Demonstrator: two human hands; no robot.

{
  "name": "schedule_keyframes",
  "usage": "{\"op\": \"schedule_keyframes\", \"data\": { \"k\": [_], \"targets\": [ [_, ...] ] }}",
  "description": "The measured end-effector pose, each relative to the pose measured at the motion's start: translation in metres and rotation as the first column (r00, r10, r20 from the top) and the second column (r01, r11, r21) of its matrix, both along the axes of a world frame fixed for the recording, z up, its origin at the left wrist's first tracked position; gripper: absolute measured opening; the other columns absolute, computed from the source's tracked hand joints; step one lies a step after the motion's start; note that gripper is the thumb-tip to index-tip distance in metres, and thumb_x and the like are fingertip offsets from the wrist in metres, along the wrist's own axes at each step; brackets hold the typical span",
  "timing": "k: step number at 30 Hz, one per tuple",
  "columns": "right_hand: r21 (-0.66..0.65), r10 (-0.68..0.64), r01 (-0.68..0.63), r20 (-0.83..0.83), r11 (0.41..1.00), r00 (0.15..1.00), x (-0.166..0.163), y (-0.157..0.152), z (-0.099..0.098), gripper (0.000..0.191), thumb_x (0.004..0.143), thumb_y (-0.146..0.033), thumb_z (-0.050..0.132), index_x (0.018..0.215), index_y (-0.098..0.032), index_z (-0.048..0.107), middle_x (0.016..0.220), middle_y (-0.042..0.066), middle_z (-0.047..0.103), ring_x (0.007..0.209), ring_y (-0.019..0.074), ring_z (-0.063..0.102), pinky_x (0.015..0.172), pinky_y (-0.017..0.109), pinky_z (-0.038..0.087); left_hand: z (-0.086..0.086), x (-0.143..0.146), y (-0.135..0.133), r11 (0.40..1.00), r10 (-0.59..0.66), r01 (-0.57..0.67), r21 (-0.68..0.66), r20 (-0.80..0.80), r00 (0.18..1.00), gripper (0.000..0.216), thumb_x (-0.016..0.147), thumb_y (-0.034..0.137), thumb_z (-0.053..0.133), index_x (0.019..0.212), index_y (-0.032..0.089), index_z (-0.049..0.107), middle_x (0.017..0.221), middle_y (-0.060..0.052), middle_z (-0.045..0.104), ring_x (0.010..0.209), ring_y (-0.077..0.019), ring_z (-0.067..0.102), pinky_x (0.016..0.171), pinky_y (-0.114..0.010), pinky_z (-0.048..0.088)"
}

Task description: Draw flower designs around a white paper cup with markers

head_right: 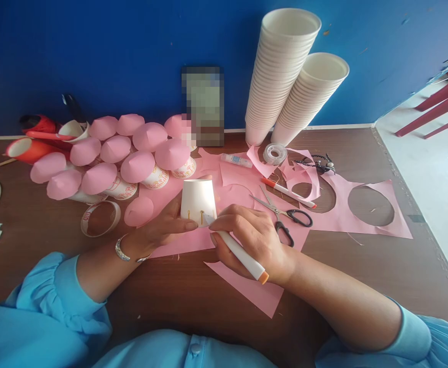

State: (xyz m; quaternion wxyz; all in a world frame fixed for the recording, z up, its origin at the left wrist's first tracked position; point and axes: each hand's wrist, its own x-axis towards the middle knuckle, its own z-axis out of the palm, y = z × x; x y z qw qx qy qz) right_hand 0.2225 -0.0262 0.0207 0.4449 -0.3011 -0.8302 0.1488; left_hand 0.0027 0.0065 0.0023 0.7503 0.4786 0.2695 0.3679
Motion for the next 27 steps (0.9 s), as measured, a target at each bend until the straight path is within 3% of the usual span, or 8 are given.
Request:
{"op": "schedule_keyframes", "data": {
  "k": [7,13,19,23,27],
  "targets": [
    [0.002,0.002,-0.002,0.003,1.0,1.0,-0.001,0.0011,0.0023,0.017,0.094,-0.006,0.059,0.103,-0.02,0.06,0.076,0.002,0.069,0.064,0.0166,0.068,0.054,0.029,0.055,-0.0045,-0.001,0.0009,0.999,0.006,-0.006,0.035,-0.002,1.0,0.062,0.084,0.025,0.084,0.14,0.028,0.057,0.126,-0.008,0.065,0.116,-0.0277,0.061,0.089,-0.036,0.052],
    [-0.002,0.009,-0.009,-0.004,1.0,1.0,-0.0006,0.0003,0.0032,0.02,0.093,-0.006,0.059,0.104,-0.022,0.061,0.076,0.001,0.068,0.064,0.0164,0.068,0.054,0.028,0.055,-0.0033,-0.0023,-0.0004,1.0,0.008,-0.008,0.017,-0.039,0.999,0.055,0.086,0.028,0.082,0.137,0.026,0.06,0.121,-0.008,0.066,0.108,-0.0257,0.063,0.086,-0.036,0.052],
    [0.043,-0.024,0.026,-0.038,0.999,0.999,0.0009,0.0,0.0041,0.023,0.092,-0.005,0.059,0.107,-0.022,0.06,0.078,0.001,0.069,0.066,0.0168,0.071,0.056,0.028,0.058,-0.0041,-0.0006,0.0005,0.998,0.01,-0.012,-0.054,-0.027,1.0,0.052,0.085,0.029,0.081,0.134,0.026,0.063,0.118,-0.006,0.07,0.111,-0.026,0.064,0.096,-0.04,0.052],
    [0.06,-0.024,0.026,-0.041,0.998,0.999,0.0013,0.0008,0.0034,0.021,0.093,-0.006,0.059,0.106,-0.022,0.06,0.077,0.001,0.069,0.064,0.0168,0.07,0.055,0.028,0.058,-0.0049,0.0012,0.0017,0.998,0.003,-0.001,-0.065,0.029,1.0,0.061,0.085,0.031,0.08,0.142,0.029,0.06,0.114,-0.004,0.07,0.105,-0.0247,0.066,0.092,-0.04,0.053],
    [0.071,-0.027,0.031,-0.047,0.997,0.999,0.0017,0.0015,0.0021,0.021,0.092,-0.006,0.058,0.105,-0.022,0.06,0.077,0.002,0.069,0.064,0.017,0.07,0.055,0.029,0.058,-0.0035,0.0011,0.0013,0.994,0.018,-0.014,-0.106,0.044,0.999,0.061,0.087,0.032,0.079,0.144,0.031,0.058,0.119,-0.005,0.071,0.111,-0.0261,0.067,0.096,-0.041,0.053]
  ]
}}
